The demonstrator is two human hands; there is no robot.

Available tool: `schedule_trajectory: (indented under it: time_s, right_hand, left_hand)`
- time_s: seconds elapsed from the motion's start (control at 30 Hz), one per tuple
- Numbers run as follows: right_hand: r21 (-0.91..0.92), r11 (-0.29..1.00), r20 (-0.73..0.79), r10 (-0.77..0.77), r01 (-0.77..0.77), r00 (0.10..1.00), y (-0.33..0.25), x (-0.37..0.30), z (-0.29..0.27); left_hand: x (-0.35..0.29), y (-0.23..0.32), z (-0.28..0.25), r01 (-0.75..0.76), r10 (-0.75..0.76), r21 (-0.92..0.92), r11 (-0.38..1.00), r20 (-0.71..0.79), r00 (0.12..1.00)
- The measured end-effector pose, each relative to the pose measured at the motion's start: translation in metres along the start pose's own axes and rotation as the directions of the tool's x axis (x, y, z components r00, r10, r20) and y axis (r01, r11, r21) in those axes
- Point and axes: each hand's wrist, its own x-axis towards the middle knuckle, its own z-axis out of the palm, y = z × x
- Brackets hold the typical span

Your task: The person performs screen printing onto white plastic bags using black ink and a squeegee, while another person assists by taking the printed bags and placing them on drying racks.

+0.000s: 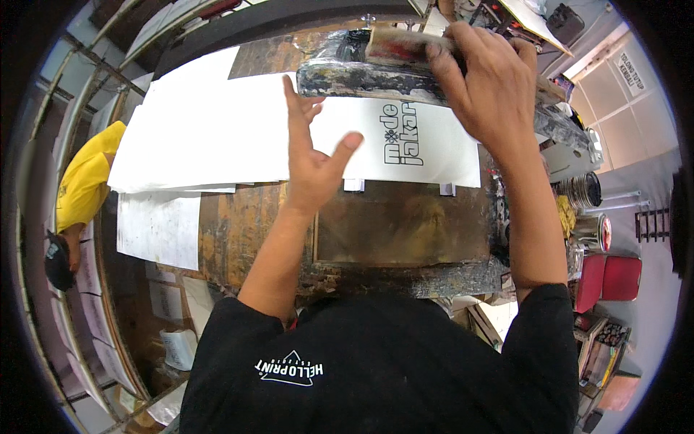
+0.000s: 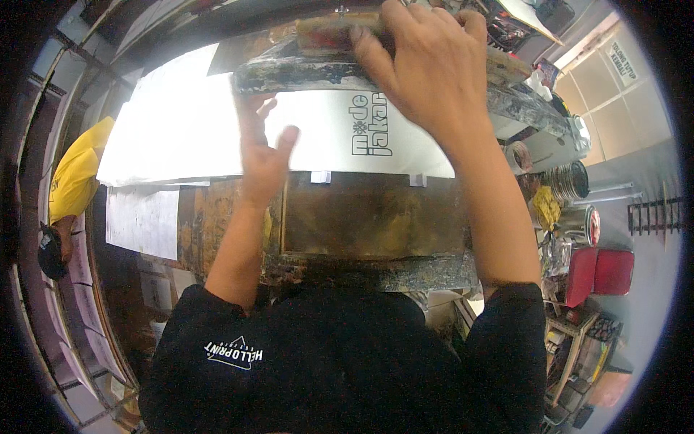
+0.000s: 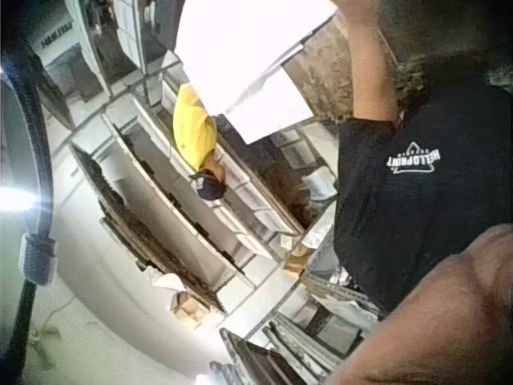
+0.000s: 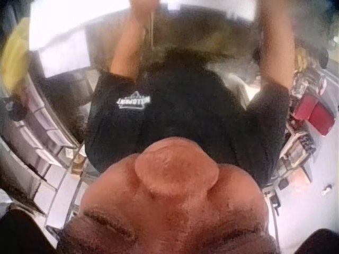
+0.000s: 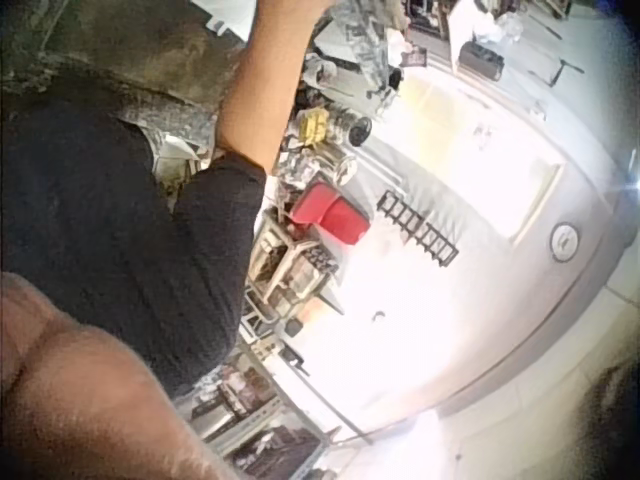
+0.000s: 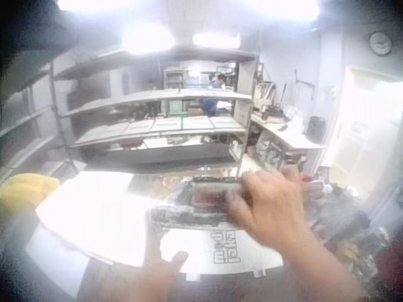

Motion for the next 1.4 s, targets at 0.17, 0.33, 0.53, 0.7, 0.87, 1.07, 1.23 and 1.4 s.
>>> schedule_trajectory:
  time_s: [0.17, 0.33, 0.53, 0.7, 0.87, 1.07, 1.23, 1.4]
  right_hand:
    - [-0.072, 0.993, -0.098, -0.097, 0.09, 0.99, 0.019, 0.021, 0.011]
    - [0.032, 0.999, -0.009, 0.029, -0.029, 1.0, 0.015, 0.059, 0.008]
    - [0.308, 0.885, 0.175, 0.307, -0.348, 0.935, -0.011, 0.085, -0.011]
    - [0.16, 0.984, 0.086, 0.066, -0.079, 0.994, 0.013, 0.06, 0.006]
    - [0.015, 0.998, 0.09, 0.064, -0.065, 0.994, 0.03, 0.048, 0.013]
    - [0.03, 0.996, 0.107, 0.075, -0.078, 0.991, 0.019, 0.064, -0.004]
    - [0.153, 0.985, 0.12, 0.055, -0.074, 0.991, 0.038, 0.056, 0.018]
    - [0.112, 0.994, -0.038, -0.01, 0.014, 0.999, 0.03, 0.062, 0.017]
  left_hand:
    - [-0.074, -0.047, -0.005, -0.199, -0.412, 0.922, 0.331, 0.331, 0.849]
    - [-0.061, -0.057, 0.006, -0.16, -0.221, 0.794, 0.587, 0.347, 0.911]
    - [-0.008, -0.044, 0.009, -0.009, -0.012, 0.589, 0.808, 0.031, 0.999]
    - [-0.023, -0.076, -0.112, 0.112, -0.031, 0.721, 0.684, -0.124, 0.992]
    - [0.008, -0.065, -0.147, 0.332, -0.027, 0.879, 0.343, -0.344, 0.939]
    - [-0.052, -0.083, 0.091, -0.386, -0.062, 0.519, 0.762, 0.653, 0.755]
    - [-0.087, -0.128, 0.17, -0.406, -0.101, 0.693, 0.595, 0.566, 0.818]
    - [-0.052, -0.108, 0.158, -0.211, -0.304, 0.662, 0.719, 0.573, 0.761]
